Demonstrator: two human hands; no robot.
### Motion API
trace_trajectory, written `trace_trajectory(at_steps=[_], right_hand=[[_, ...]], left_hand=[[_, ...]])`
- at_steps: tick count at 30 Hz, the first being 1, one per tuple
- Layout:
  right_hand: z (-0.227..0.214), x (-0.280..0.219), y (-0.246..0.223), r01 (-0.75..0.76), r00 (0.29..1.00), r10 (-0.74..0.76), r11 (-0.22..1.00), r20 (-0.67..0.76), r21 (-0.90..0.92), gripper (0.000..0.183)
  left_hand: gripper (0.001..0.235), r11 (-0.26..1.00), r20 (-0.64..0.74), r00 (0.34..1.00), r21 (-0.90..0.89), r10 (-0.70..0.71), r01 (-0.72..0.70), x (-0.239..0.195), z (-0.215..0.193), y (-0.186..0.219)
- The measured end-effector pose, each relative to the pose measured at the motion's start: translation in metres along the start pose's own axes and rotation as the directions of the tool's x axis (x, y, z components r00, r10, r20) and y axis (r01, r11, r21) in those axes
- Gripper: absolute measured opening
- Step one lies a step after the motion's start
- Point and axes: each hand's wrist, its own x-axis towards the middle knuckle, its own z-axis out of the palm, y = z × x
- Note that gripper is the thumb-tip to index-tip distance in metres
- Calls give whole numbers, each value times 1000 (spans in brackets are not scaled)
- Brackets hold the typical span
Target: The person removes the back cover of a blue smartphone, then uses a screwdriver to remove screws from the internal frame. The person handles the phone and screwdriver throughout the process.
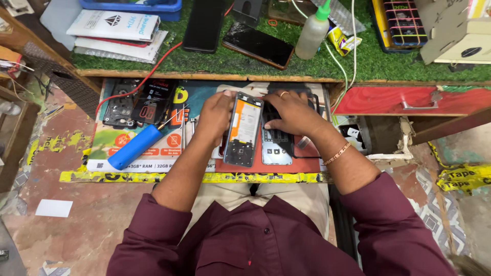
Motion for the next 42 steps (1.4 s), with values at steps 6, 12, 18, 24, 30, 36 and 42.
trace_trajectory(at_steps=[6, 12, 18, 24, 30, 36, 42], right_hand=[[6, 0, -4, 16, 1000, -16, 999, 4, 36, 71], [7, 1, -1, 55, 998, -53, 998, -30, 36, 55], [-5, -2, -1, 90, 974, -74, 994, -212, 66, 40], [-21, -5, -11, 146, 960, -110, 981, -256, 125, 29], [-36, -11, -27, 150, 977, -24, 788, -213, 597, 24], [-15, -18, -63, -160, 985, -39, 180, 169, 971, 45], [9, -22, -66, -77, 996, 54, 257, 65, 963, 57]], left_hand=[[34, 992, -9, 1000, 121, -27, 28, -3, -20, -5], [32, 616, -8, 831, 675, 557, -407, -45, -63, 21], [76, -196, -186, 878, 935, 440, 297, -96, -126, 67], [62, -184, -114, 941, 966, 318, 179, -105, -134, 77], [40, 73, 74, 791, 986, 607, -148, -112, -118, 96], [37, 915, -13, 940, 231, 341, -329, -80, -39, 75], [43, 883, 8, 899, 189, 437, -431, -66, 34, 57]])
